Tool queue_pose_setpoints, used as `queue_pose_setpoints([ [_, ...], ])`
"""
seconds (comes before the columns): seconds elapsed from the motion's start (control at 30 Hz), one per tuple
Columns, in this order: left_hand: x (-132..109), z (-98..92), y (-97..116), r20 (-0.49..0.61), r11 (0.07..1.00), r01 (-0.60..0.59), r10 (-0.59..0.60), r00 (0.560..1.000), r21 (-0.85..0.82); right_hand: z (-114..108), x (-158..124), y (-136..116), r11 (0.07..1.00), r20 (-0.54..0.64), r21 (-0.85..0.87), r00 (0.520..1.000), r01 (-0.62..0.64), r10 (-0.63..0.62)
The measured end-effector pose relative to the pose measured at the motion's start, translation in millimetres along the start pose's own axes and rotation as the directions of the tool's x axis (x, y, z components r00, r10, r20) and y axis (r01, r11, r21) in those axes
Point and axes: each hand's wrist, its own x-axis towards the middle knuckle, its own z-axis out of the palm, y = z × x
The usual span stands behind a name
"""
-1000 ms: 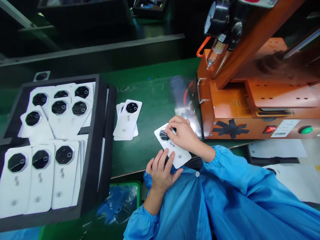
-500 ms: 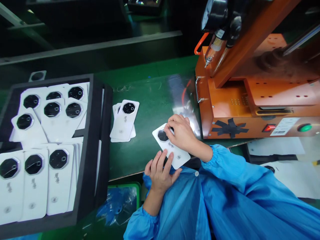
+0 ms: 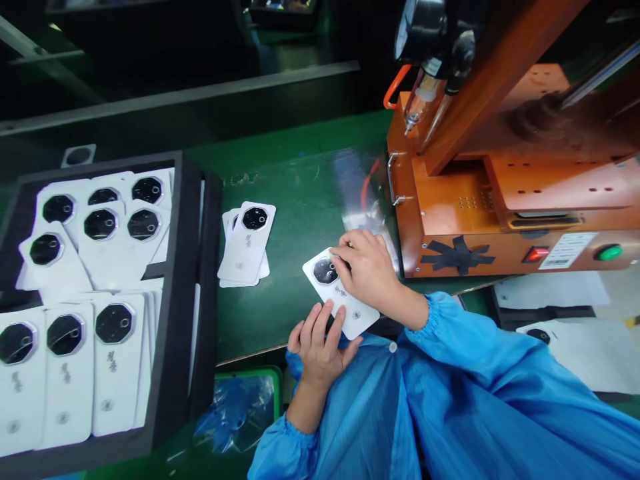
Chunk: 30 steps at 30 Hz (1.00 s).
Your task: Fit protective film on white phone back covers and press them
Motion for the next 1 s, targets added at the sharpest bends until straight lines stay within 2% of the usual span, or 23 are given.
queue_pose_setpoints([
  [0.17, 1, 0.0, 1, -0.009, 1.0, 0.009, -0.009, 1.0, -0.005, -21, -27, 5, 0.993, -0.07, -0.077, 0.993, 0.093, -0.099],
  [0.3, 2, -0.4, 1, -0.014, 1.0, 0.01, -0.01, 1.0, -0.013, -32, -65, 7, 0.979, 0.026, 0.021, 0.979, 0.2, -0.201],
  [0.43, 0, -1.0, 1, 0.008, 0.999, 0.021, -0.02, 1.0, -0.025, -33, -97, 8, 0.959, 0.162, 0.081, 0.946, 0.27, -0.28],
  [0.53, 0, -2.9, 1, 0.021, 0.999, 0.022, -0.022, 1.0, -0.033, -31, -111, 9, 0.956, 0.205, 0.108, 0.934, 0.274, -0.291],
  [0.7, 6, -12.4, 1, 0.085, 0.994, 0.061, -0.054, 0.995, -0.086, -30, -121, 10, 0.941, 0.212, 0.155, 0.921, 0.3, -0.328],
  [0.77, 11, -18.1, 0, 0.103, 0.992, 0.066, -0.055, 0.993, -0.11, -29, -122, 11, 0.937, 0.179, 0.121, 0.921, 0.328, -0.345],
  [0.87, 23, -28.1, -1, 0.092, 0.989, -0.008, 0.022, 0.996, -0.145, -28, -120, 13, 0.919, 0.047, 0.021, 0.917, 0.395, -0.395],
  [0.93, 34, -36.1, -2, 0.107, 0.977, -0.08, 0.103, 0.989, -0.198, -32, -118, 17, 0.903, -0.038, -0.034, 0.903, 0.427, -0.428],
  [1.0, 50, -44.1, -5, 0.111, 0.949, -0.092, 0.131, 0.985, -0.301, -42, -118, 22, 0.888, -0.11, -0.071, 0.881, 0.455, -0.46],
])
